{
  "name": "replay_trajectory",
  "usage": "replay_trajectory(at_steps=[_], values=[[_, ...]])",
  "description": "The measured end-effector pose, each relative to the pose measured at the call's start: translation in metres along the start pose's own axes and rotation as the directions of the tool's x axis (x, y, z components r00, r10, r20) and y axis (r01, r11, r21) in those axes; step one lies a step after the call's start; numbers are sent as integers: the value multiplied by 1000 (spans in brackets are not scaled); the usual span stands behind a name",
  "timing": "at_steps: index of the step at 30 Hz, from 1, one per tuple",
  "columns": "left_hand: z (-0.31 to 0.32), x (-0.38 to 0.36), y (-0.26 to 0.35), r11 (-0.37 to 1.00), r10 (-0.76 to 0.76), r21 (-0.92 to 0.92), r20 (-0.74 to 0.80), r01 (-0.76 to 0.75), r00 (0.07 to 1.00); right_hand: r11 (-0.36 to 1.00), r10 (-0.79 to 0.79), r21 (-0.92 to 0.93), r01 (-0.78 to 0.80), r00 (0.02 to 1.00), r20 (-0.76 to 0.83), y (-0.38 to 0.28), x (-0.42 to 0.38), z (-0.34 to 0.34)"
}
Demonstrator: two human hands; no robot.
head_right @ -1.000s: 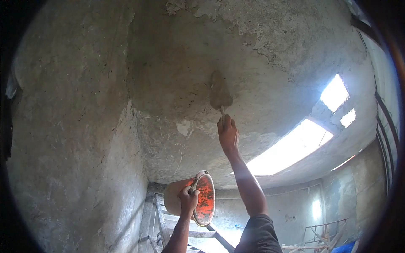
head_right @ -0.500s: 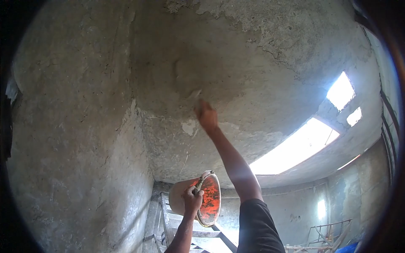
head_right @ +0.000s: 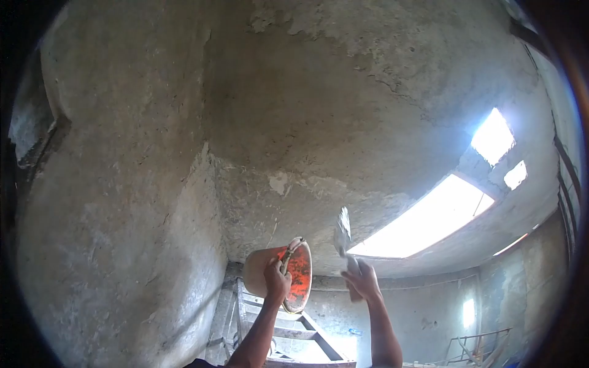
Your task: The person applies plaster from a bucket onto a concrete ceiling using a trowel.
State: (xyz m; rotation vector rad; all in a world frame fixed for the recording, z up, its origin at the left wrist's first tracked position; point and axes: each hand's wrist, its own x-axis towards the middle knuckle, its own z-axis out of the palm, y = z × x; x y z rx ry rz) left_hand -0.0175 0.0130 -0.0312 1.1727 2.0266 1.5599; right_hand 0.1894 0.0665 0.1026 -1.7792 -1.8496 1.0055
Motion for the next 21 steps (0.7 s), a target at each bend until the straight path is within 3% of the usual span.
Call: replay_trajectory(at_steps=[1,4,6,7,9,11,13,16,17,18,19,20,21], values=[[-2,-1,0,999,-31,13,40,31,999,965,90,243,-102,994,58,14,-32,-10],[-11,3,-1,1000,16,2,11,-16,1000,911,64,404,-78,997,46,61,-103,-12],[-22,5,7,998,54,-14,-12,-54,998,997,56,58,-49,990,-126,93,-137,-4],[-30,4,16,998,63,6,1,-63,998,995,68,82,-58,990,-122,95,-149,-1],[-48,3,37,988,141,63,32,-143,990,995,79,-56,-86,989,-123,91,-172,9],[-67,-5,59,986,151,60,43,-153,988,956,248,159,-248,968,21,77,-183,10],[-78,-11,69,974,228,9,-31,-228,973,997,45,70,-42,998,-40,81,-187,21],[-107,-24,96,981,196,1,-14,-196,980,956,166,229,-183,982,90,76,-188,22],[-118,-27,108,977,213,-4,-13,-213,977,977,22,213,-27,999,28,94,-185,31],[-131,-30,116,979,202,-4,20,-202,979,981,-29,190,23,999,29,93,-183,30],[-140,-38,129,983,178,-36,0,-178,984,971,-42,235,33,999,34,94,-184,28],[-156,-44,130,998,27,-62,109,-20,994,964,-44,264,29,998,51,74,-188,15],[-164,-48,139,988,36,-152,110,-19,993,957,-94,276,86,995,16,76,-188,16]])
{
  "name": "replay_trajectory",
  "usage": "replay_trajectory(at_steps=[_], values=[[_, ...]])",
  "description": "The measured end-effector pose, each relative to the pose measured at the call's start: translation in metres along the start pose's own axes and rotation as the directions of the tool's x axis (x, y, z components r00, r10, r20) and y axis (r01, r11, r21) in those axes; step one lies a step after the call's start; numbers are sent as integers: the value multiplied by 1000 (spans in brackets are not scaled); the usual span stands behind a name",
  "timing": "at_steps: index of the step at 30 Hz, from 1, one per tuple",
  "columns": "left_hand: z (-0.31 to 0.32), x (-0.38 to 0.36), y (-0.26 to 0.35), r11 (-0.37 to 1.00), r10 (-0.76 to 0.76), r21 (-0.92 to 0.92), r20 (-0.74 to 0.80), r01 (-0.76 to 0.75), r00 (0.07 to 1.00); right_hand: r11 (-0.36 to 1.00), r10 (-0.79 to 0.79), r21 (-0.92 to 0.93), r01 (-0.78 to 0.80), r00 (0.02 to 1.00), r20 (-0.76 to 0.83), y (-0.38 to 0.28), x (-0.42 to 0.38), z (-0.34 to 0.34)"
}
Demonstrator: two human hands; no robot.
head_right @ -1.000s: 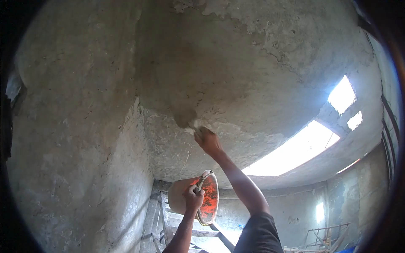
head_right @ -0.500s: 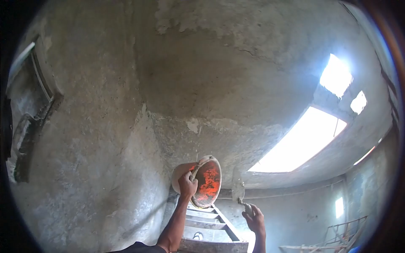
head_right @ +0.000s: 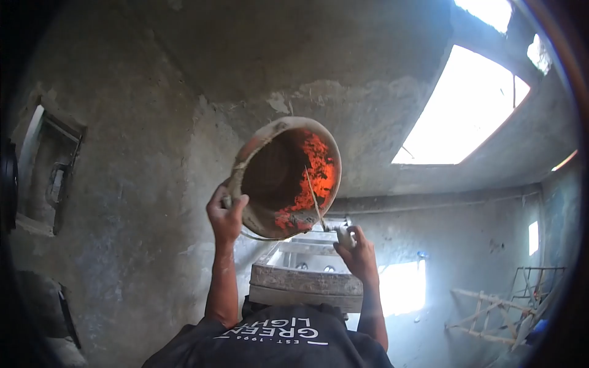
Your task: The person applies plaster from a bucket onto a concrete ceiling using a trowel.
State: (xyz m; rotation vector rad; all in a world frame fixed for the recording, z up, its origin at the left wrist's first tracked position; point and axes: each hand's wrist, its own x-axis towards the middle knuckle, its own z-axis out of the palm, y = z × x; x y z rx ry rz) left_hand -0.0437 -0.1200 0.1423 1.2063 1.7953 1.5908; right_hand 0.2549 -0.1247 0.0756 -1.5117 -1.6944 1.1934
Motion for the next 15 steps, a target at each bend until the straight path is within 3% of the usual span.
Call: replay_trajectory(at_steps=[2,5,8,15], values=[[-10,-10,14,996,-20,-84,-7,19,1000,977,-159,-150,149,986,-56,-4,2,-5],[-18,-22,29,994,52,-91,-22,-54,998,974,-102,-206,96,995,-20,-27,4,-12],[-22,-34,42,995,101,-16,23,-101,995,981,-160,-108,163,986,38,-32,13,-10],[-20,-37,52,998,33,-60,69,-29,997,955,-133,-261,142,990,53,-62,22,17]])
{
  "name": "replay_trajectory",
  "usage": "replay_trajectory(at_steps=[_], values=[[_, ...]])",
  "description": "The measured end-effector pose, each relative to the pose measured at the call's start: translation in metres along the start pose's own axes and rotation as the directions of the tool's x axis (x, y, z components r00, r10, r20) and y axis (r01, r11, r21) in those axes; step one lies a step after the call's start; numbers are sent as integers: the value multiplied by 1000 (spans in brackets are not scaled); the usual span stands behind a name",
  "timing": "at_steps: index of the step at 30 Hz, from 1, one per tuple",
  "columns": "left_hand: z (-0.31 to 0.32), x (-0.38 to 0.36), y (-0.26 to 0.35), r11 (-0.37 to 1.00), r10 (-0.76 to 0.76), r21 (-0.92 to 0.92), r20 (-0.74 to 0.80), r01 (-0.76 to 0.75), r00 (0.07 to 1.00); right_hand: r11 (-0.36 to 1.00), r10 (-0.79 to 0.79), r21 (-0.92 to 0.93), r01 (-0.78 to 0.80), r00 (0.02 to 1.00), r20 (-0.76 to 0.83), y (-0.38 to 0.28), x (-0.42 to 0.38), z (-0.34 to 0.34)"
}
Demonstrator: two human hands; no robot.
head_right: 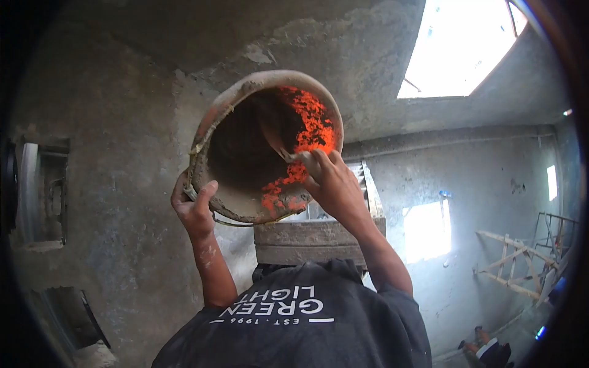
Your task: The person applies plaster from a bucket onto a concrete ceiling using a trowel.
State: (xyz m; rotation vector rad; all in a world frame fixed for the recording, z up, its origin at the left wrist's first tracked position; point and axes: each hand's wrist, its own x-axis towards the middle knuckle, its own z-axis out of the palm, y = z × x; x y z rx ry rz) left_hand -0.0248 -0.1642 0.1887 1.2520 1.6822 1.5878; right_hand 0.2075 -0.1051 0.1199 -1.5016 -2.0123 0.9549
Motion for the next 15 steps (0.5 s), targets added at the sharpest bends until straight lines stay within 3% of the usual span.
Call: replay_trajectory(at_steps=[3,7,8,12,15], values=[[3,-3,12,998,-45,-54,-21,44,999,999,43,6,-43,997,-58,-16,-5,8],[5,-5,10,989,-84,-124,-11,82,996,997,-69,-38,66,994,-90,-36,-15,19],[7,-4,11,989,-86,-123,-4,85,996,985,-166,-78,156,974,-152,-34,-13,29],[7,-5,12,989,-95,-107,31,98,995,993,-114,-45,110,987,-115,-28,-15,33],[3,-4,9,988,-115,-98,50,120,992,976,-211,-87,201,971,-117,-27,-19,36]])
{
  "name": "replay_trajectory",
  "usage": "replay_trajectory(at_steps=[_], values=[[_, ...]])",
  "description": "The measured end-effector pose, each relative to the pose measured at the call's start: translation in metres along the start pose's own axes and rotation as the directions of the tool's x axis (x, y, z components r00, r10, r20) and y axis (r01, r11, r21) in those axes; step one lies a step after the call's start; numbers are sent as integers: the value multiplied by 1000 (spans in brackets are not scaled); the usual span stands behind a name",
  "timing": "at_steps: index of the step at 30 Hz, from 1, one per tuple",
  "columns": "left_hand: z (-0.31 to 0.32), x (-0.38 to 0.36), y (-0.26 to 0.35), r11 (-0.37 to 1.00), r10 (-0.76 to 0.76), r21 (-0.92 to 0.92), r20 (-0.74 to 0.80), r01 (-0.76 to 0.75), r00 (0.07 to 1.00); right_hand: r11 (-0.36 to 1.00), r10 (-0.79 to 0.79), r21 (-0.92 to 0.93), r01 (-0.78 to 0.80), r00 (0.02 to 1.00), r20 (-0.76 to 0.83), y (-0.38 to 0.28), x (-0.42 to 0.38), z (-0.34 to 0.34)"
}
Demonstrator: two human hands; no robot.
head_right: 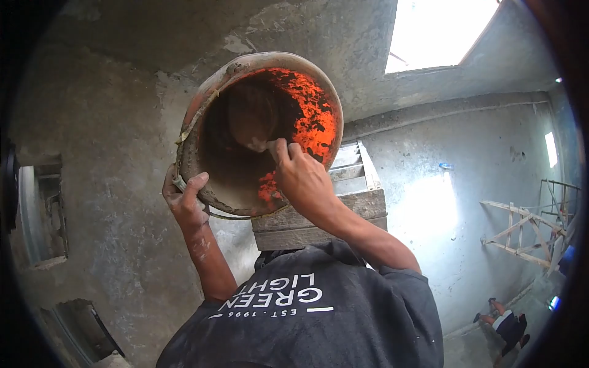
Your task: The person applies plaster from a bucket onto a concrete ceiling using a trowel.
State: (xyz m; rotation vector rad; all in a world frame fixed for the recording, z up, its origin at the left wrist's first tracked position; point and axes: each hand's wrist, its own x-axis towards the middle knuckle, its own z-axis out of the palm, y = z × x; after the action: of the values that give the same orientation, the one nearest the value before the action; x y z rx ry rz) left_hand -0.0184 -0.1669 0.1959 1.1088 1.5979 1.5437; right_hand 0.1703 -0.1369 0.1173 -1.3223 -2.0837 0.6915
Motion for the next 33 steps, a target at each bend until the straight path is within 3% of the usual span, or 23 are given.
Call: replay_trajectory(at_steps=[4,6,8,10,14,16,18,21,23,24,27,28,30,33], values=[[-3,2,0,998,-12,-69,-32,9,999,1000,-9,14,7,996,94,-16,-8,9],[-3,4,3,995,-22,-93,-34,19,999,990,-74,-111,87,991,109,-2,-5,-4],[-8,5,3,993,-34,-112,-39,30,999,985,-126,-98,145,976,178,3,4,-31],[-14,6,0,995,-60,-73,31,62,998,959,-136,-210,188,961,239,7,9,-41],[-10,5,0,990,-60,-128,31,63,998,968,-171,-156,197,971,166,5,0,-29],[-5,3,0,984,-64,-168,-58,54,996,987,-84,-122,102,986,144,-1,-6,-16],[-4,5,-2,980,-49,-194,-69,34,996,991,-114,-56,123,983,141,-9,-7,-12],[-7,6,-4,977,-44,-212,-61,30,997,994,-109,1,112,969,220,-12,-4,-25],[-13,7,-7,979,-52,-199,-55,40,997,991,-107,-30,131,900,423,-6,5,-44],[-16,7,-9,984,-48,-173,-11,45,999,991,-109,-27,132,898,426,-5,7,-50],[-20,8,-15,988,-35,-147,71,46,997,928,-81,-264,263,834,546,-5,14,-76],[-20,8,-16,988,-21,-150,105,37,994,926,-85,-265,270,832,548,1,13,-80],[-21,8,-19,990,-14,-135,113,29,994,801,-22,-526,287,891,454,12,9,-85],[-18,6,-17,994,-10,-107,114,22,993,848,44,-509,148,938,345,3,6,-107]])
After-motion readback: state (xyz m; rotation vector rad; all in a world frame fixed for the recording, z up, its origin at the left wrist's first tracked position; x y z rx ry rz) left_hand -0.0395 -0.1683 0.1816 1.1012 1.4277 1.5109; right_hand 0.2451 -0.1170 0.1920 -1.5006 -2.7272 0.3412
